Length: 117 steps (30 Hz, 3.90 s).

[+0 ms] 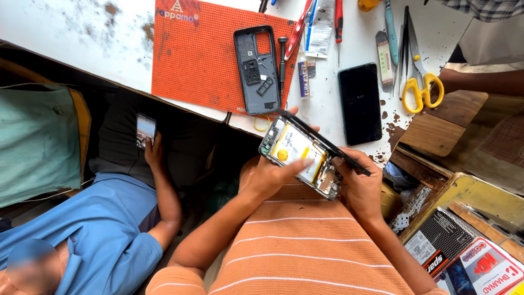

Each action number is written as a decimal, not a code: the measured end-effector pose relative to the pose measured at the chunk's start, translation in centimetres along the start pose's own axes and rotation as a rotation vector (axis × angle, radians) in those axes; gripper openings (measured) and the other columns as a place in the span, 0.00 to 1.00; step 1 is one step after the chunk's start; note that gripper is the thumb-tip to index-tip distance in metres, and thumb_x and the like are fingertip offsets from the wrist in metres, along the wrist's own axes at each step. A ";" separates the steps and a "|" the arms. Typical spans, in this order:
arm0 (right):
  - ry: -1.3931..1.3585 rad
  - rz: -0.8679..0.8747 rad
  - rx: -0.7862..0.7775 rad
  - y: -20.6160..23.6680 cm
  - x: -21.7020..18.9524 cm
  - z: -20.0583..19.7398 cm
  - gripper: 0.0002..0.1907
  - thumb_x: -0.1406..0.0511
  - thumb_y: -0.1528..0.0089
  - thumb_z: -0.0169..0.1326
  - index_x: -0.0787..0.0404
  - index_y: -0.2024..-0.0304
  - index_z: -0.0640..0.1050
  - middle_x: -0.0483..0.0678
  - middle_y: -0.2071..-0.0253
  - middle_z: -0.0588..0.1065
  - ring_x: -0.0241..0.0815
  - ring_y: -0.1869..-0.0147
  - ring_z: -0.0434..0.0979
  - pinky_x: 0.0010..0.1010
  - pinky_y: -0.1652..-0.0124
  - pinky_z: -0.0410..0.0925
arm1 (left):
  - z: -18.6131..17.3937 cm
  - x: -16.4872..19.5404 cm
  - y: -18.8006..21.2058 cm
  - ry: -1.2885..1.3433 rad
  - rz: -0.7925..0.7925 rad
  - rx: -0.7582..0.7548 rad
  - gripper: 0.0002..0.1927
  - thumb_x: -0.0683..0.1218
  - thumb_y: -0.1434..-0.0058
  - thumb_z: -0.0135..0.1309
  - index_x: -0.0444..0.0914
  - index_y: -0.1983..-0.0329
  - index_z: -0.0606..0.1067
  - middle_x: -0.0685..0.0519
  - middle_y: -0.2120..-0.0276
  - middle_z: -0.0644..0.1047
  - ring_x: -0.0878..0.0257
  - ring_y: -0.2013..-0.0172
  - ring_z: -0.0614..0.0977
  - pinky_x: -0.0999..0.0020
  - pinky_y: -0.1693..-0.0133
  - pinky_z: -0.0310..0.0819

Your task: The person disassembles a smartphone, removes the back cover and battery, and uses tweezers to adjust internal components. They then reassemble the phone by reattaching the back cover and battery.

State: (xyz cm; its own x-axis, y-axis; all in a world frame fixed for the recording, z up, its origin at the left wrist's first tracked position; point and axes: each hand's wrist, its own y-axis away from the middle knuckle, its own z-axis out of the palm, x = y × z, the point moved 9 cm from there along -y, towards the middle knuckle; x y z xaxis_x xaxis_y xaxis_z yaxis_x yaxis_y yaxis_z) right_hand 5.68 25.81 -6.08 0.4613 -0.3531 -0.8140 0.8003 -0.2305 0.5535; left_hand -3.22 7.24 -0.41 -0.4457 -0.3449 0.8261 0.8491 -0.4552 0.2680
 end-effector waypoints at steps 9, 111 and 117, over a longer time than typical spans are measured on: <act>0.075 0.108 -0.103 0.4 0.2 1.5 0.14 0.71 0.34 0.57 0.68 0.46 0.76 0.46 0.64 0.77 0.32 0.65 0.73 0.22 0.68 0.66 | -1.5 -2.2 -1.4 0.378 -0.170 0.173 0.25 0.45 0.29 0.41 0.33 0.30 0.60 0.38 0.50 0.76 0.45 0.46 0.81 0.51 0.45 0.78; 0.896 -0.433 -0.300 0.0 -10.5 8.8 0.07 0.65 0.45 0.66 0.53 0.64 0.84 0.53 0.35 0.62 0.50 0.35 0.68 0.38 0.48 0.72 | 0.1 3.6 -1.5 -0.062 -0.134 -0.164 0.33 0.35 0.37 0.45 0.32 0.26 0.60 0.45 0.31 0.67 0.54 0.40 0.78 0.56 0.37 0.75; 0.907 -0.448 -0.328 -0.1 -10.6 8.6 0.06 0.65 0.45 0.66 0.53 0.65 0.84 0.52 0.34 0.62 0.48 0.35 0.69 0.36 0.47 0.72 | 0.1 3.6 -1.5 -0.041 -0.146 -0.167 0.33 0.35 0.38 0.45 0.32 0.27 0.60 0.45 0.31 0.67 0.54 0.39 0.78 0.55 0.37 0.75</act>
State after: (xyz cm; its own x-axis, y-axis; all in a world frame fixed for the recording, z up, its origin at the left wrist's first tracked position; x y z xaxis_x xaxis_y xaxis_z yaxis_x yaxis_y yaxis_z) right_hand -2.57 21.75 4.04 0.1034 0.5430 -0.8334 0.9697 0.1315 0.2060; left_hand -6.07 6.74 2.17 -0.5452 -0.2331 0.8053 0.7162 -0.6287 0.3029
